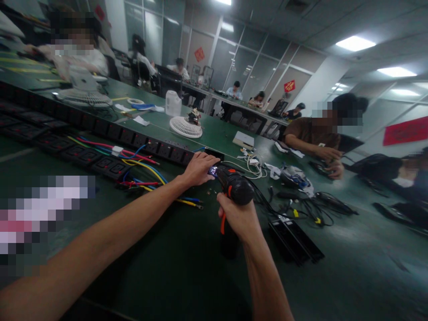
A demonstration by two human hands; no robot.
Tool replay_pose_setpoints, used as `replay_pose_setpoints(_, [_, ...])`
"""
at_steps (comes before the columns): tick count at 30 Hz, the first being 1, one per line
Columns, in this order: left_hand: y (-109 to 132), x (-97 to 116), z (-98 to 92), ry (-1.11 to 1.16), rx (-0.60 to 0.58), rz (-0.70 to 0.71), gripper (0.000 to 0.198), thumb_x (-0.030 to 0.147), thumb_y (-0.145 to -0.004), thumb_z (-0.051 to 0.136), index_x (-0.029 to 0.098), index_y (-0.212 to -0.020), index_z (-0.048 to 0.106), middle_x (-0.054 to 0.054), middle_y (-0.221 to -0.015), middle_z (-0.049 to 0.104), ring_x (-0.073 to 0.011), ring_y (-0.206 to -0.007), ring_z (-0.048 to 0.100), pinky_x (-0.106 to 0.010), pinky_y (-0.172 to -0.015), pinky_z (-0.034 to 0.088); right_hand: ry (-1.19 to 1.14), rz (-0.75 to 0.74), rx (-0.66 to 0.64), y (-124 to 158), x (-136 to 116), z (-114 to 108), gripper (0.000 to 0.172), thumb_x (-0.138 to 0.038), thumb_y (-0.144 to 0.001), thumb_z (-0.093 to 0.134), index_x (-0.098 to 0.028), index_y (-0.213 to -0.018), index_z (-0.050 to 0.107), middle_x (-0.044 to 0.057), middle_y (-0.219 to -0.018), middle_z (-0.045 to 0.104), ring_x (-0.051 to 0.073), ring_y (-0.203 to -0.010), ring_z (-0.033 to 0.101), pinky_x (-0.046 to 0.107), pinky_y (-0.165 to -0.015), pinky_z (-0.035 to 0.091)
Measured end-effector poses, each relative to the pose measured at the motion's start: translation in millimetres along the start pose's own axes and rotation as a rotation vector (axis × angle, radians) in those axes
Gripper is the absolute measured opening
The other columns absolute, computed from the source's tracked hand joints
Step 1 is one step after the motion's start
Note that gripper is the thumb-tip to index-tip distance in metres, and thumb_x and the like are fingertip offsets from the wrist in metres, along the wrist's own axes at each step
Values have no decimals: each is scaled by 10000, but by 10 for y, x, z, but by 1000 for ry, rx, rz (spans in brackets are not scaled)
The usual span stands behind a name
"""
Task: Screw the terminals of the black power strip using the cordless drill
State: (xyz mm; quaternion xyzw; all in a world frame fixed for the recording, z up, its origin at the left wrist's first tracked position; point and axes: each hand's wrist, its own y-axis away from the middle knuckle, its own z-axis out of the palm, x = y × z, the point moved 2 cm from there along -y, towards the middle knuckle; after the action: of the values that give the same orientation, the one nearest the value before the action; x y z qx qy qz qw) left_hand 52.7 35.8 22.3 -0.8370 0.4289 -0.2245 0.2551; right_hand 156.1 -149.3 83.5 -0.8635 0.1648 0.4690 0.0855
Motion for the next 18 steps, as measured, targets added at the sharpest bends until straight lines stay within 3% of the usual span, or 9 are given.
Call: replay_pose_setpoints(18, [2,-8,15,-19,7,6,710,313,-798,838,205,-1442,558,-77,-1375,662,-297,-1231,546,-458,-1120,343,22,-18,-13,-5,35,-1,272,-326,-817,662,-213,-578,600,19,-529,601,139,-491,527,301,-524,439])
